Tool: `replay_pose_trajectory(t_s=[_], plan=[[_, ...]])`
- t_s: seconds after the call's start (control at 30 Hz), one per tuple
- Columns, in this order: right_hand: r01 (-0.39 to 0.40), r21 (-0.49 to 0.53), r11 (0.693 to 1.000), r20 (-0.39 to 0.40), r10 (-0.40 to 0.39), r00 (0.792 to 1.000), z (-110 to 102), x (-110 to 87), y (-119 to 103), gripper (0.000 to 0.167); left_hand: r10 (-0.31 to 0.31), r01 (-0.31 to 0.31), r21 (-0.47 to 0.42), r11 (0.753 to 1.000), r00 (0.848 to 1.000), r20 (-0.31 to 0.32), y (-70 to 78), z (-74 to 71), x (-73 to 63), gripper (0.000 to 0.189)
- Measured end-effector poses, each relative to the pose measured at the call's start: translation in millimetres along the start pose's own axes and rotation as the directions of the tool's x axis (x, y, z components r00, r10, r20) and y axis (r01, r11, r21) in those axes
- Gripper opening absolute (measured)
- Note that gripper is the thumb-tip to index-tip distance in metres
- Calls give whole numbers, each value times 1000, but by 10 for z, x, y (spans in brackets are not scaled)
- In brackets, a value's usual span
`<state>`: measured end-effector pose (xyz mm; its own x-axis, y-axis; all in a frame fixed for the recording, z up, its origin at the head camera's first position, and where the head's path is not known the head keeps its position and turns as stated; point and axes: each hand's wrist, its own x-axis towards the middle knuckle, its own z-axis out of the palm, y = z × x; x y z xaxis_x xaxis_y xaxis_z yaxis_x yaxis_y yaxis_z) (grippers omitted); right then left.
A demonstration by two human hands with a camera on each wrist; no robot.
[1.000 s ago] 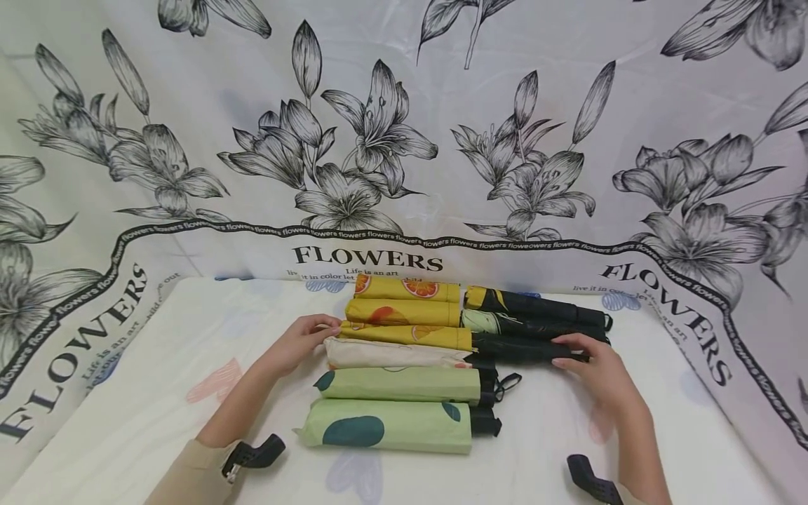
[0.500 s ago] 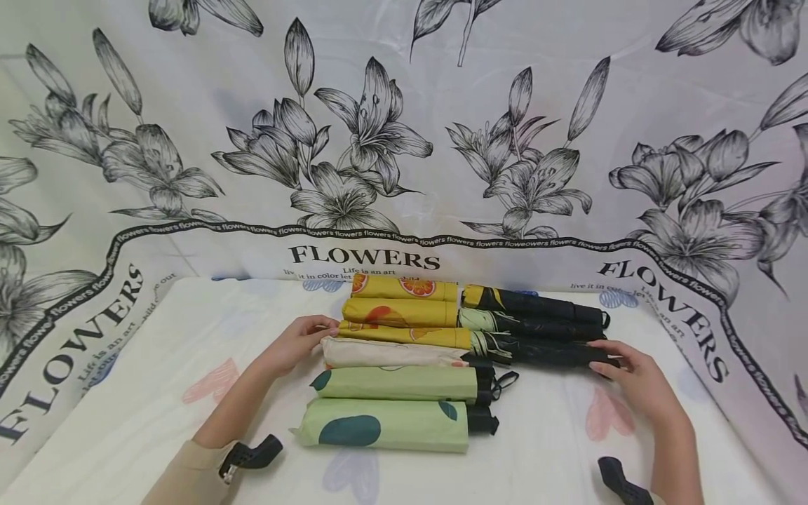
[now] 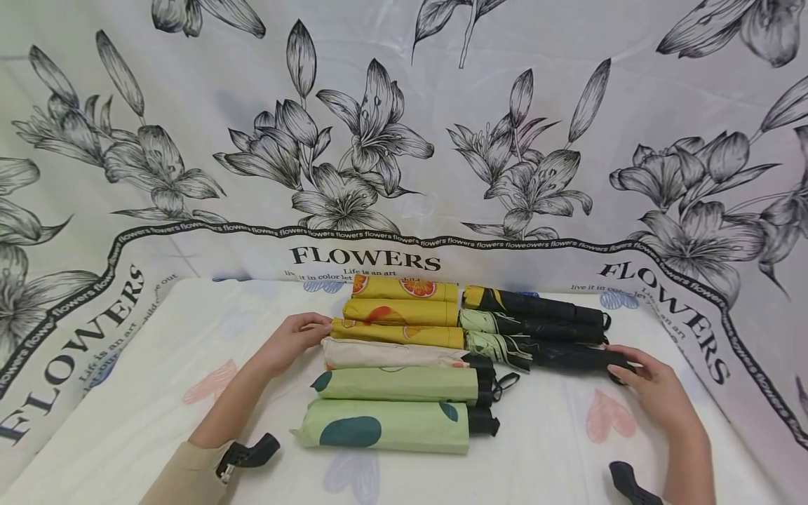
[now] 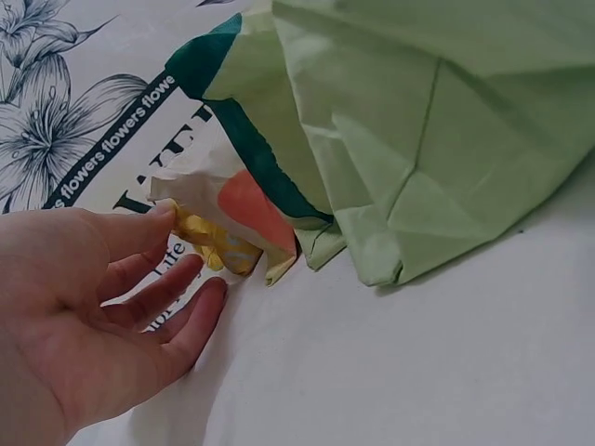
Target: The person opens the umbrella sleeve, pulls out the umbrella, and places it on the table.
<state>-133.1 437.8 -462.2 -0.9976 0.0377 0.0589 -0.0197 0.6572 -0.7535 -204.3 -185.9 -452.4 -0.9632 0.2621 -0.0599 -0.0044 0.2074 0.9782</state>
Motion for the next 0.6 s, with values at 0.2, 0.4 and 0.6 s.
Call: replay_pose_trajectory(t_s=[0.2, 0.4, 0.6], plan=[[-55, -31, 998, -20, 55, 998, -26, 8, -1, 44, -34, 34, 19, 999, 999, -21, 15, 3, 4, 26], [-94, -74, 993, -8, 94, 996, -92, 18, -87, 54, -53, 53, 17, 998, 998, -24, 39, -6, -30, 30], [-153, -90, 984, -16, 152, 988, -149, 48, -380, 64, -74, 74, -34, 997, 997, -19, 87, -20, -114, 34]])
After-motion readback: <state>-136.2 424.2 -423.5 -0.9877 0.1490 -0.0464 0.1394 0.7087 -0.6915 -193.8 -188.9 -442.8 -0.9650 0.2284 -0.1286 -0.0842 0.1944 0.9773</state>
